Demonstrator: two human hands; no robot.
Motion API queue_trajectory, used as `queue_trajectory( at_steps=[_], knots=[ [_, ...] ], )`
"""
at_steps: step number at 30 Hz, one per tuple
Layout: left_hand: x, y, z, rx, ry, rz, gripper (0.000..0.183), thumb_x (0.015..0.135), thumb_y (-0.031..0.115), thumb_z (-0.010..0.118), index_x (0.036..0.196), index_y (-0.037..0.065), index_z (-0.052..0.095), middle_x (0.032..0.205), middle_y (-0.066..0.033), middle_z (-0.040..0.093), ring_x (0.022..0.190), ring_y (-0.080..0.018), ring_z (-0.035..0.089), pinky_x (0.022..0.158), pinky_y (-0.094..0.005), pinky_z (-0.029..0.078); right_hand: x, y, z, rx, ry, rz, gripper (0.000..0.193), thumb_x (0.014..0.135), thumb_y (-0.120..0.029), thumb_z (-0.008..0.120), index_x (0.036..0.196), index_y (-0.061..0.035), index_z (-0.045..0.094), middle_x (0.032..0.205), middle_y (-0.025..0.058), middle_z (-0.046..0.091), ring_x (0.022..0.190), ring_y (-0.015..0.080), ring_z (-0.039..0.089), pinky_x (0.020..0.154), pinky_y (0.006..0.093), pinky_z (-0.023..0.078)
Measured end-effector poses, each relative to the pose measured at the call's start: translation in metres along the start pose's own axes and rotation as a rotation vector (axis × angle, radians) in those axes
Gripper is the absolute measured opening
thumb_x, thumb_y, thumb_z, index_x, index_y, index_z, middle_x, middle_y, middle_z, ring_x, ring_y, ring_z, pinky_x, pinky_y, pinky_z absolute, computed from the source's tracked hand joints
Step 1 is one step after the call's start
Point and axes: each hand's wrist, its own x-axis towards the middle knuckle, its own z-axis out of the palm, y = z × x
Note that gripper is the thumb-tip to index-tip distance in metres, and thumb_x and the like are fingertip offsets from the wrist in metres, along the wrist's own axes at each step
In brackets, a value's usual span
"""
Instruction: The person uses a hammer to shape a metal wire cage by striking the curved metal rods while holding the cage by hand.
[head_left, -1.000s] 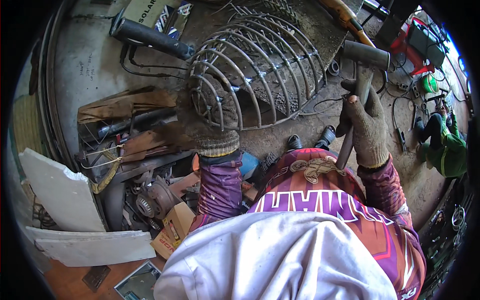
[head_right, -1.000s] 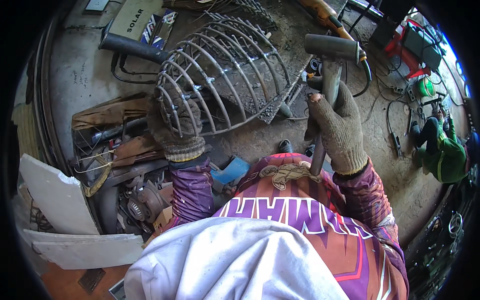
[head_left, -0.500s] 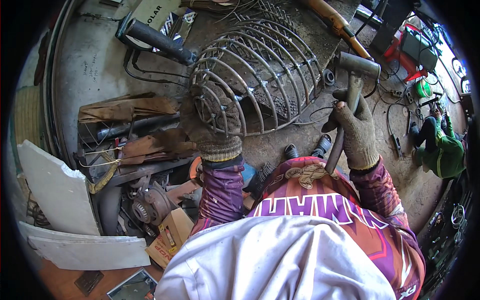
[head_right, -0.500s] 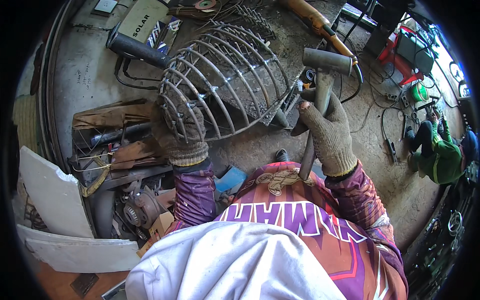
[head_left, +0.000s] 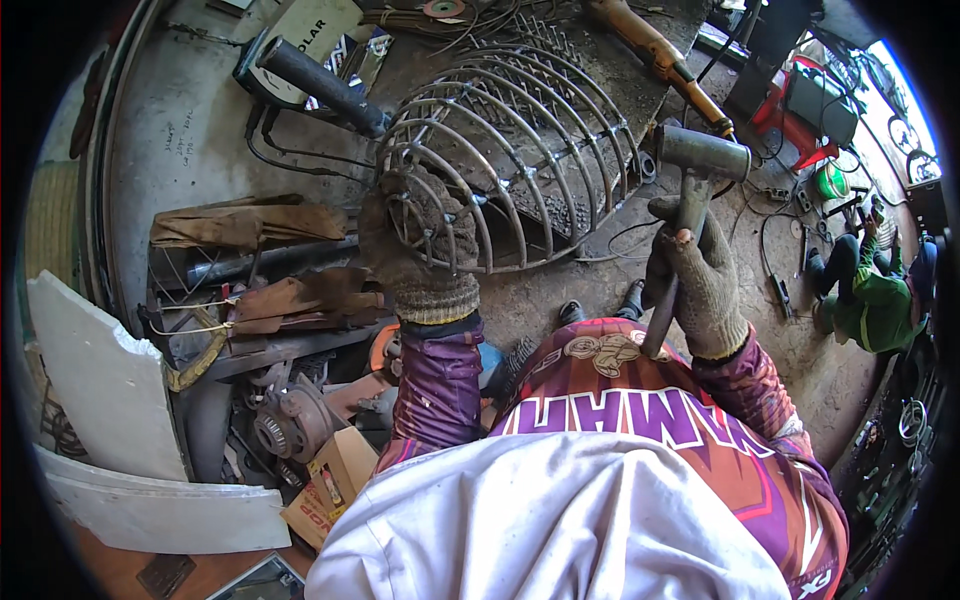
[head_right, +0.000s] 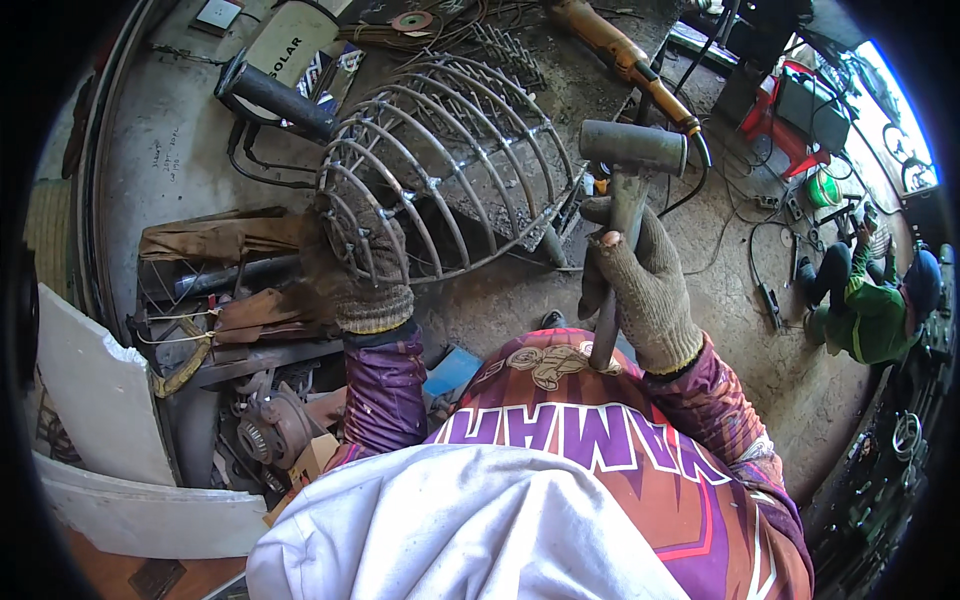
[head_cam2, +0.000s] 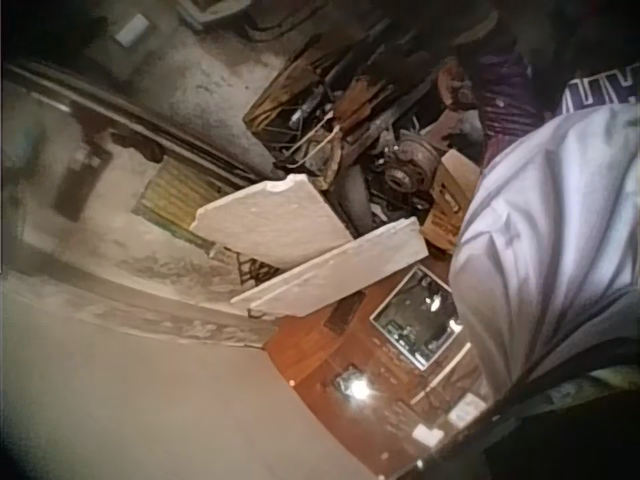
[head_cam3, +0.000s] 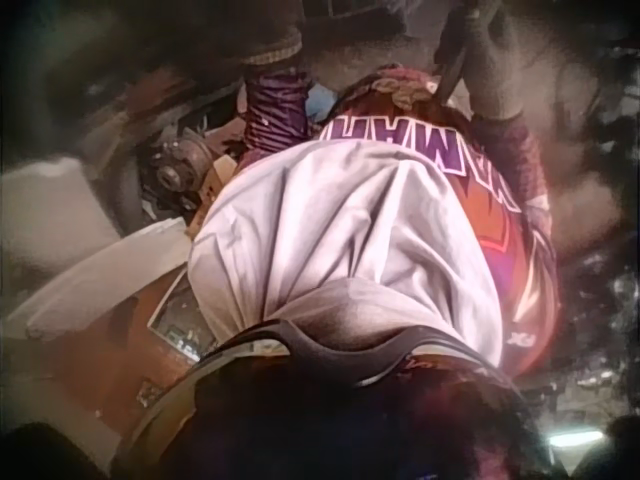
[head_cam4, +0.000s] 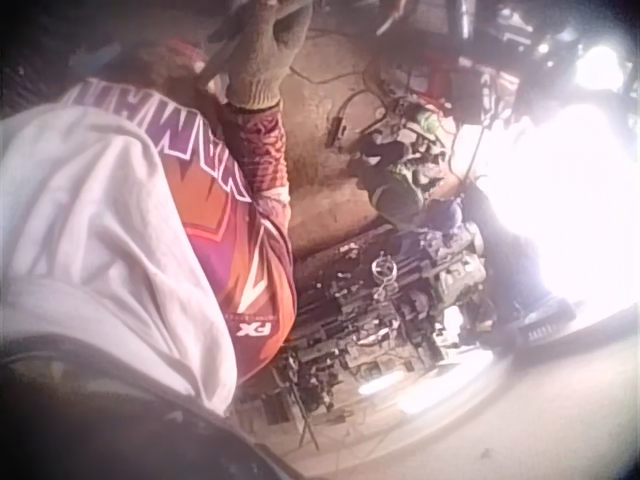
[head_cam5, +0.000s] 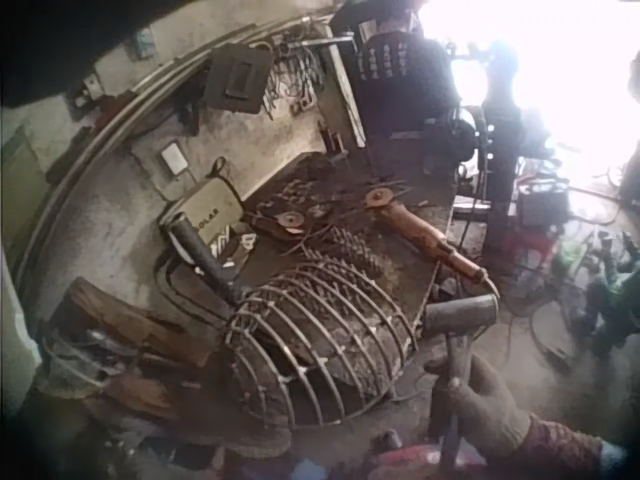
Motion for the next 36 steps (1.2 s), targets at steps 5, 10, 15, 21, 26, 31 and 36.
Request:
queue_trajectory(
  at_steps=[5,10,15,21,26,31,36],
  knots=[
    [0.007,0.005,0.001,-0.057,-0.006,-0.034,0.031,0.099,0.025,0.056,0.116,0.002,0.067,0.112,-0.0158,0.073,0.093,-0.0247,0.074,0.079,-0.0385,0.063,-0.002,-0.003,0.001,-0.012,0.017,-0.005,0.049,0.097,-0.032,0.069,0.133,-0.0029,0.052,0.077,0.0034,0.059,0.058,0.0135,0.060,0.048,0.0289,0.051],
    [0.005,-0.009,0.021,-0.046,-0.042,0.020,0.031,0.099,0.023,0.054,0.114,-0.001,0.066,0.108,-0.0146,0.073,0.090,-0.0233,0.074,0.078,-0.0374,0.063,-0.001,-0.009,0.008,-0.089,0.089,-0.075,0.046,0.096,-0.026,0.071,0.131,-0.0018,0.053,0.081,0.0037,0.059,0.060,0.0137,0.061,0.051,0.0281,0.052],
    [0.003,-0.011,0.017,-0.158,-0.072,-0.084,0.037,0.097,0.025,0.051,0.115,-0.003,0.066,0.108,-0.0195,0.073,0.089,-0.0298,0.075,0.076,-0.0464,0.065,0.001,-0.011,0.011,-0.117,0.067,-0.050,0.045,0.097,-0.025,0.069,0.130,0.0008,0.053,0.084,0.0054,0.060,0.062,0.0150,0.062,0.054,0.0284,0.053],
    [-0.006,-0.022,0.031,0.001,0.165,0.017,0.037,0.098,0.027,0.049,0.116,0.000,0.065,0.107,-0.0181,0.074,0.087,-0.0312,0.075,0.073,-0.0485,0.066,0.001,-0.012,0.009,-0.193,-0.011,-0.105,0.039,0.100,-0.028,0.064,0.125,0.0003,0.053,0.081,0.0034,0.058,0.063,0.0121,0.060,0.055,0.0254,0.050],
    [-0.001,-0.041,0.048,0.223,0.405,0.147,0.032,0.097,0.028,0.052,0.113,0.005,0.067,0.105,-0.0139,0.074,0.090,-0.0297,0.074,0.074,-0.0494,0.066,-0.007,-0.013,0.005,-0.456,-0.078,-0.162,0.040,0.100,-0.027,0.062,0.128,0.0015,0.053,0.084,0.0060,0.062,0.067,0.0134,0.062,0.060,0.0289,0.050],
    [0.013,-0.058,0.035,0.325,0.587,0.238,0.030,0.093,0.026,0.058,0.111,0.004,0.066,0.101,-0.0126,0.074,0.090,-0.0287,0.073,0.081,-0.0482,0.063,-0.008,-0.008,0.009,-0.921,-0.106,-0.383,0.039,0.098,-0.024,0.062,0.129,-0.0003,0.055,0.098,0.0220,0.069,0.088,0.0373,0.071,0.077,0.0428,0.054],
    [0.020,-0.068,0.008,0.374,0.599,0.182,0.028,0.092,0.025,0.060,0.110,0.006,0.067,0.101,-0.0087,0.073,0.090,-0.0248,0.071,0.080,-0.0437,0.062,-0.014,0.001,0.008,-1.037,-0.086,-0.331,0.040,0.095,-0.021,0.064,0.129,-0.0020,0.056,0.099,0.0241,0.069,0.091,0.0431,0.069,0.076,0.0475,0.055]
  ],
)
